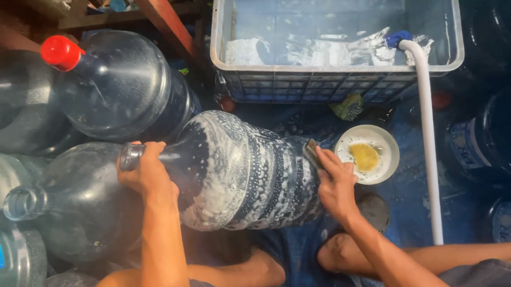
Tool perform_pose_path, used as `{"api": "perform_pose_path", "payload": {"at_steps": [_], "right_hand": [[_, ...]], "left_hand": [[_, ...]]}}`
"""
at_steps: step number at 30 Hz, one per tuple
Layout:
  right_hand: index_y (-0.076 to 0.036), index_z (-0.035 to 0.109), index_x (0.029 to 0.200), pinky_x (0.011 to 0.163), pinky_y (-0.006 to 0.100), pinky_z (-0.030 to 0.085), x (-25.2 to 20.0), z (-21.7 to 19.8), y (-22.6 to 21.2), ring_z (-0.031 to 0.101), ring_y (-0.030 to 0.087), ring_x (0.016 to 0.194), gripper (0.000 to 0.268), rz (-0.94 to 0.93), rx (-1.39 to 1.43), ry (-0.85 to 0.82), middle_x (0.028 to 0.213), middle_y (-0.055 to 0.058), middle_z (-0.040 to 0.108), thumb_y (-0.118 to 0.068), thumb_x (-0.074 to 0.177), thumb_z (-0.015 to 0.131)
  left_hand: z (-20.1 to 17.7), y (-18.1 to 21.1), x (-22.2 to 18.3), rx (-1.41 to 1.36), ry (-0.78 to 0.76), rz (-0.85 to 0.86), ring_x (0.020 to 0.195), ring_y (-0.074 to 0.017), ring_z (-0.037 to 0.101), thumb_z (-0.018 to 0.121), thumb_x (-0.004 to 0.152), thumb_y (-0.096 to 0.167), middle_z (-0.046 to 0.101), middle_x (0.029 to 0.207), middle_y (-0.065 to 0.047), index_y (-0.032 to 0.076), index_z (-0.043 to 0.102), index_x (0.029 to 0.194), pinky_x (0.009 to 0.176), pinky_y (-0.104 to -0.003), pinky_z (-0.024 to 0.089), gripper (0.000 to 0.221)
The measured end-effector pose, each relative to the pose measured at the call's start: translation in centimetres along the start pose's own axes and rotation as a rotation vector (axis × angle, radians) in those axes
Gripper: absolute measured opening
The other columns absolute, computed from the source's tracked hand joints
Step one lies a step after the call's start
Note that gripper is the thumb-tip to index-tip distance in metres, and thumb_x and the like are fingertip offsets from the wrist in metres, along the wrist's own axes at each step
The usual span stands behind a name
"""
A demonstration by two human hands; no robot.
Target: Scrubbing the exterior surface of a large plastic water jug with an abrasive pad
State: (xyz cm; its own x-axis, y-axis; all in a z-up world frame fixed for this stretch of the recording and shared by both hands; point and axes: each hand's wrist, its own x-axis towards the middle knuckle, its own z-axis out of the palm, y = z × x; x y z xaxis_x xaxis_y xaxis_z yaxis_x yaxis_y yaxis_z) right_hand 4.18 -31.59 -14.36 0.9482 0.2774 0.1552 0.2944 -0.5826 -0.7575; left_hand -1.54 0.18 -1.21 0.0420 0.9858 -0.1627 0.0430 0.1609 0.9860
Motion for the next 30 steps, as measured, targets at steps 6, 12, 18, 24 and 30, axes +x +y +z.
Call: {"api": "perform_pose_path", "payload": {"at_steps": [6,12,18,24,30], "right_hand": [[-0.027,0.064,0.142,0.089,0.044,0.049,-0.9,0.0,-0.1,0.063,0.037,0.102,0.067,-0.317,0.099,0.022,0.136,0.005,0.068,0.000,0.080,0.069],[-0.012,0.064,0.140,0.095,0.047,0.042,0.5,-0.1,-1.7,0.065,0.043,0.102,0.060,-0.198,0.115,-0.027,0.128,0.014,0.071,0.009,0.084,0.057],[-0.010,0.065,0.138,0.093,0.049,0.050,-0.2,-0.2,-0.1,0.066,0.043,0.106,0.053,-0.339,0.200,0.050,0.131,0.016,0.070,0.009,0.090,0.056],[-0.015,0.063,0.142,0.103,0.054,0.042,-0.5,0.0,-2.0,0.061,0.045,0.116,0.056,-0.156,0.292,-0.068,0.135,0.016,0.067,0.007,0.092,0.055],[-0.019,0.064,0.142,0.108,0.054,0.037,-0.2,0.2,2.5,0.057,0.039,0.116,0.053,-0.047,0.256,-0.165,0.137,0.012,0.066,0.004,0.097,0.050]], "left_hand": [[-0.1,-1.0,0.8,0.020,-0.030,-0.049,0.082,-0.0109,0.056,0.086,0.059,0.003,0.056,0.084,0.002,0.015,0.058,0.104,0.088,-0.027,0.045,0.055],[0.7,-0.9,0.2,-0.022,-0.073,0.007,0.079,-0.0107,0.057,0.084,0.058,0.000,0.057,0.082,0.001,0.013,0.062,0.102,0.083,-0.027,0.045,0.051],[0.4,-1.1,0.5,-0.051,-0.109,0.044,0.075,-0.0116,0.066,0.082,0.058,-0.003,0.060,0.075,-0.002,0.011,0.063,0.097,0.086,-0.025,0.048,0.046],[0.3,-1.1,0.0,-0.049,-0.138,0.055,0.072,-0.0089,0.063,0.082,0.055,-0.005,0.060,0.073,-0.001,0.009,0.064,0.094,0.081,-0.022,0.049,0.045],[-0.9,-1.4,1.0,-0.053,-0.234,0.092,0.071,-0.0150,0.074,0.077,0.059,-0.007,0.064,0.068,-0.004,0.008,0.062,0.093,0.089,-0.029,0.054,0.041]]}}
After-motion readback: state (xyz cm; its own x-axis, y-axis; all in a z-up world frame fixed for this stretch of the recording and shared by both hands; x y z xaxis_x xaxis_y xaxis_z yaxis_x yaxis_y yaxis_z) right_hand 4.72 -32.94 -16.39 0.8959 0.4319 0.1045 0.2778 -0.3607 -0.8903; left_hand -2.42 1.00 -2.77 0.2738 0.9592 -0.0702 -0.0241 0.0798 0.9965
